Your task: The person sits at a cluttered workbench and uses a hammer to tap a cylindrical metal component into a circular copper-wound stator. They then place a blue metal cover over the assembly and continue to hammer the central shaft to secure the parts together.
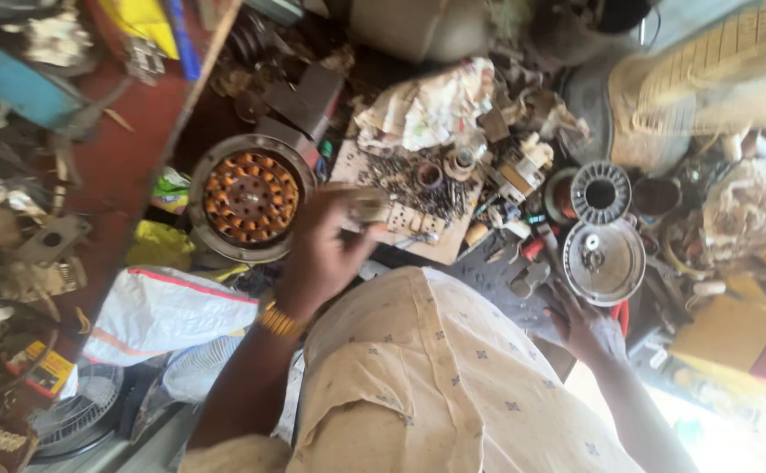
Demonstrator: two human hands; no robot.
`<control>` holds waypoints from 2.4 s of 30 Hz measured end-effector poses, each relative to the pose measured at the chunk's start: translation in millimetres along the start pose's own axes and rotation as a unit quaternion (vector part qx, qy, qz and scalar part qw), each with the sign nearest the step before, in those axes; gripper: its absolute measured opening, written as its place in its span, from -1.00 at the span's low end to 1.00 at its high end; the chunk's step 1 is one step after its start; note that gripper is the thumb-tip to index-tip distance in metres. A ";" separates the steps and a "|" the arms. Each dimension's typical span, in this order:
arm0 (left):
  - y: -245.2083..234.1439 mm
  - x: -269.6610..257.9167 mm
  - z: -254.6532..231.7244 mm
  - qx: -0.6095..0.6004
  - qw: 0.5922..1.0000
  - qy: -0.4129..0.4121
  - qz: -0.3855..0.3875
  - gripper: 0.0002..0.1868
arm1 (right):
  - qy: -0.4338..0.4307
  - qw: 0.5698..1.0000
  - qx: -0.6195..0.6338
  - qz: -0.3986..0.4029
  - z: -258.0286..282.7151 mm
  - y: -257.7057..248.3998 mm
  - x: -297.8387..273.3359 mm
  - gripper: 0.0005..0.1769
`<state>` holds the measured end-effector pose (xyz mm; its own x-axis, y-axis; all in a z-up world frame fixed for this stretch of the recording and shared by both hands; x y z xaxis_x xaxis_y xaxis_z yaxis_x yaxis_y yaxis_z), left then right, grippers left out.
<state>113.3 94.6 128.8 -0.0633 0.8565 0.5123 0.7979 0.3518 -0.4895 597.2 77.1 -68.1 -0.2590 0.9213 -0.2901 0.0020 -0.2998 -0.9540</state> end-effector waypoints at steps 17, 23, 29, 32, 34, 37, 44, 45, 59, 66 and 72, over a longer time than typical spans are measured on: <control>414.1 -101.3 90.4 -0.019 0.882 -0.233 0.409 -0.48 | -0.101 0.980 0.067 -0.157 9.5 39.3 19.8 -0.52; 426.2 -88.6 62.8 -0.013 0.879 -0.194 0.436 -0.47 | -0.078 0.981 0.063 -0.166 -9.3 33.8 5.1 -0.66; 434.9 -57.1 -1.1 -0.048 0.842 -0.222 0.489 -0.49 | 0.068 0.951 0.172 -0.248 -65.6 2.3 -48.5 -0.70; 467.1 -52.3 -40.0 -0.160 0.820 -0.205 0.511 -0.50 | 0.191 0.898 0.248 -0.309 -117.8 2.1 -70.1 -0.63; 494.7 -52.6 -59.5 -0.206 0.813 -0.197 0.509 -0.49 | 0.264 0.892 0.197 -0.309 -155.8 5.3 -73.2 -0.59; 543.5 -60.1 -75.2 -0.193 0.784 -0.224 0.546 -0.47 | 0.321 0.889 0.159 -0.283 -199.3 10.5 -77.1 -0.55; 668.3 -48.4 -71.6 -0.071 0.842 -0.156 0.512 -0.40 | 0.379 0.890 0.167 -0.190 -227.7 49.8 -64.2 -0.53; 679.3 -47.0 -68.7 -0.072 0.853 -0.173 0.488 -0.40 | 0.376 0.891 0.164 -0.193 -227.4 53.9 -64.2 -0.52; 397.9 -40.8 -19.5 -0.266 0.789 -0.204 0.515 -0.51 | 0.083 0.959 0.121 -0.244 -126.7 -9.7 -8.5 -0.75; 98.3 -58.9 59.2 -0.240 0.925 -0.254 0.149 -0.66 | -0.243 0.915 0.295 -0.128 142.5 -114.0 116.1 -0.55; -81.4 -147.8 87.1 -0.085 0.899 -0.249 -0.350 -0.74 | -0.404 0.870 0.281 -0.040 340.1 -146.8 168.9 -0.28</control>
<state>5.6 -27.7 31.5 -0.8119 0.5265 0.2523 0.5365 0.8433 -0.0336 224.7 192.5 48.7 -0.8311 0.5382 0.1399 -0.4605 -0.5250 -0.7158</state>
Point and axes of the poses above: each hand's wrist, its own x-axis towards the middle knuckle, its own y-axis out of the palm, z = x × y, the point moved 6 cm from there along x, towards the middle knuckle, and after that the axes turned 1 degree about y, right-handed, at the moved point
